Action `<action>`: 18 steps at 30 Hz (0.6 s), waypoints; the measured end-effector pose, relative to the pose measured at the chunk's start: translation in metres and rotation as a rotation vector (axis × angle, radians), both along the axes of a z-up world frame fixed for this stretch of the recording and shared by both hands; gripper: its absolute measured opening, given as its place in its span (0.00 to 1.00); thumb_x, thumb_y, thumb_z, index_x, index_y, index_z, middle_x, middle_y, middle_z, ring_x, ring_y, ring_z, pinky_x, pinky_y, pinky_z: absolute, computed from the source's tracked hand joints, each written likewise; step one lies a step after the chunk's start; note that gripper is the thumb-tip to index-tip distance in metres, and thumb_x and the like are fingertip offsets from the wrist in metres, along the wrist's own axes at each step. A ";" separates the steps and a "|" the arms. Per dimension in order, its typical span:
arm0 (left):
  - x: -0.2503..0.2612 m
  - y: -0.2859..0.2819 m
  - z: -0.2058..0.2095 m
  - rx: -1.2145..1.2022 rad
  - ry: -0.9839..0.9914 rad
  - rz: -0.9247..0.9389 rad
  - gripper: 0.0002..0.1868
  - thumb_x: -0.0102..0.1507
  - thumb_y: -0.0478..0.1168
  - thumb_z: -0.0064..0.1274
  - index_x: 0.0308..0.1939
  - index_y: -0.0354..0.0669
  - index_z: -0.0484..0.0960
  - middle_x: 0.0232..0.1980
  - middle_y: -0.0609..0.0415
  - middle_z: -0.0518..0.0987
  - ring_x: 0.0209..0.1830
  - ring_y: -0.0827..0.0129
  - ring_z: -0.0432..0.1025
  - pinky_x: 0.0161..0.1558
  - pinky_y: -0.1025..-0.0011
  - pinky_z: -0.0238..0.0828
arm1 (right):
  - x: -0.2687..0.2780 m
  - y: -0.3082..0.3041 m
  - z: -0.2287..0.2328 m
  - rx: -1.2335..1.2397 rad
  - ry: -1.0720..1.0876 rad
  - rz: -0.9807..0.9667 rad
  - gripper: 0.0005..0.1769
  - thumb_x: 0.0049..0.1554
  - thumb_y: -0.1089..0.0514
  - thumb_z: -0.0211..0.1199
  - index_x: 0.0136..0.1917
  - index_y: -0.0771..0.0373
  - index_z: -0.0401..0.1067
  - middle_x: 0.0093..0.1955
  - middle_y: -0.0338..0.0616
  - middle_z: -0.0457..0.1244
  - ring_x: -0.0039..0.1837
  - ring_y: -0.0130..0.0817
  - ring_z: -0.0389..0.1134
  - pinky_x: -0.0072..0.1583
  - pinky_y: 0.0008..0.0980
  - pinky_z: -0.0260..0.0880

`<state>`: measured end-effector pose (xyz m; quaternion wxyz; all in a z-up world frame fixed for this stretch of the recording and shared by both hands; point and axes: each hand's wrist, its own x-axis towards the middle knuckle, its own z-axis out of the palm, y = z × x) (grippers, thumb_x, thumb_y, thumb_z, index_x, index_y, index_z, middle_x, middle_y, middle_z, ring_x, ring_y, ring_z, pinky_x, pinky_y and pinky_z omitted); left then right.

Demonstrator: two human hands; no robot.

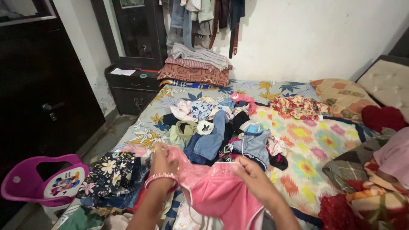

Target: The person folds several small garments on a bed, including a white cloth, a pink top, a green shirt, and a patterned white piece. Each item is smoothed and folded by hand and placed into a growing stack on the bed.

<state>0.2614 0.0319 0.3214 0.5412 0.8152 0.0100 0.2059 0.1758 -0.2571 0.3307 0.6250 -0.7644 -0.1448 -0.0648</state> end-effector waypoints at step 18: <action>-0.082 -0.079 0.015 0.429 0.286 -0.202 0.32 0.43 0.62 0.71 0.39 0.46 0.79 0.52 0.47 0.72 0.52 0.47 0.71 0.54 0.55 0.69 | 0.005 0.022 0.082 -0.494 -0.112 0.120 0.18 0.45 0.74 0.56 0.49 0.63 0.66 0.48 0.45 0.62 0.56 0.36 0.67 0.60 0.32 0.66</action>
